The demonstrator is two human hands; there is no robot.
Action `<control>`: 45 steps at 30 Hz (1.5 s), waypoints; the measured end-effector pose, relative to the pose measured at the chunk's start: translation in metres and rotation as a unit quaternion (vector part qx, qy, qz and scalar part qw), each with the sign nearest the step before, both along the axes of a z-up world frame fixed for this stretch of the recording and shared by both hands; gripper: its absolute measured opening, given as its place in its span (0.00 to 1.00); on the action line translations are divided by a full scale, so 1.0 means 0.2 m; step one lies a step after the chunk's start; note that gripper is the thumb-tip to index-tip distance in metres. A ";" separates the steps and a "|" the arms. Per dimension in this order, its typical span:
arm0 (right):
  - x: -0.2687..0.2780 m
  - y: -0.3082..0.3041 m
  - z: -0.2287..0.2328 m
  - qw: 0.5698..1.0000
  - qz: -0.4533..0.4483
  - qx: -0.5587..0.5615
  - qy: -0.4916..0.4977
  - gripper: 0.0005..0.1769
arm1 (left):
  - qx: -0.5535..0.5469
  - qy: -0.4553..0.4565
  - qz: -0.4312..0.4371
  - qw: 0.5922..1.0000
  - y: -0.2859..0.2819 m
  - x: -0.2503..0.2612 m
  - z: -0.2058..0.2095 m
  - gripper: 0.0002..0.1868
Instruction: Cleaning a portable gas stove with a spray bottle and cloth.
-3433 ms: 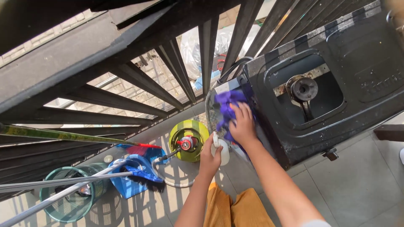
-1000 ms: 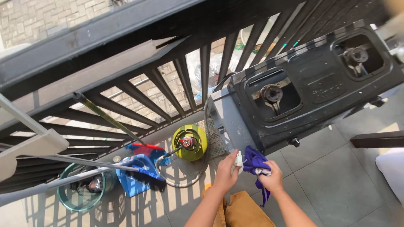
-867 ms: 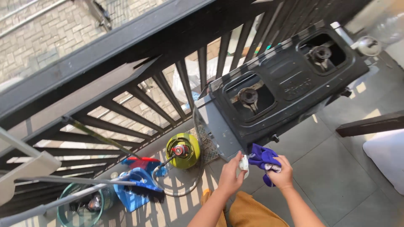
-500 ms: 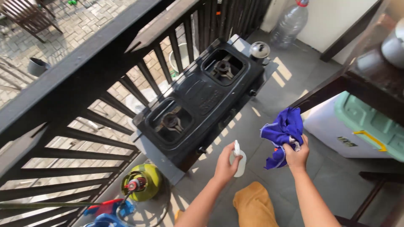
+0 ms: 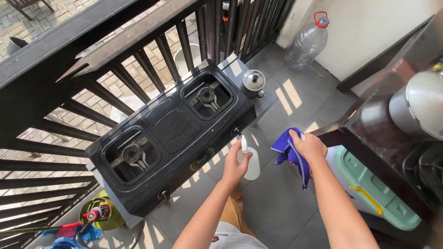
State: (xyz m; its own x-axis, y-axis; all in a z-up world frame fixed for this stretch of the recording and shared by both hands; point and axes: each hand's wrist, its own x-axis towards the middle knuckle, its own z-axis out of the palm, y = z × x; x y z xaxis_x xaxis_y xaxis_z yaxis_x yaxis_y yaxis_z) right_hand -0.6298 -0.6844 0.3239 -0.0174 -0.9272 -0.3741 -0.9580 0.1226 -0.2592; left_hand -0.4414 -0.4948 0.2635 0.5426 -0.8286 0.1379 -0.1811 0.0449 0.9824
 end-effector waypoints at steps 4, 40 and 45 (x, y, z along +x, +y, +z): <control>0.11 -0.41 -0.21 0.995 0.090 -0.001 0.052 0.38 | 0.039 0.008 0.001 0.999 -0.34 0.07 -0.07 0.29; 0.56 -1.61 -1.16 0.876 0.150 0.287 -0.357 0.19 | 0.128 0.026 0.313 0.941 -1.08 0.04 -0.27 0.30; 0.63 -1.61 -0.85 0.883 0.295 0.216 -0.296 0.19 | 0.100 0.030 0.356 0.929 -0.93 0.03 -0.27 0.29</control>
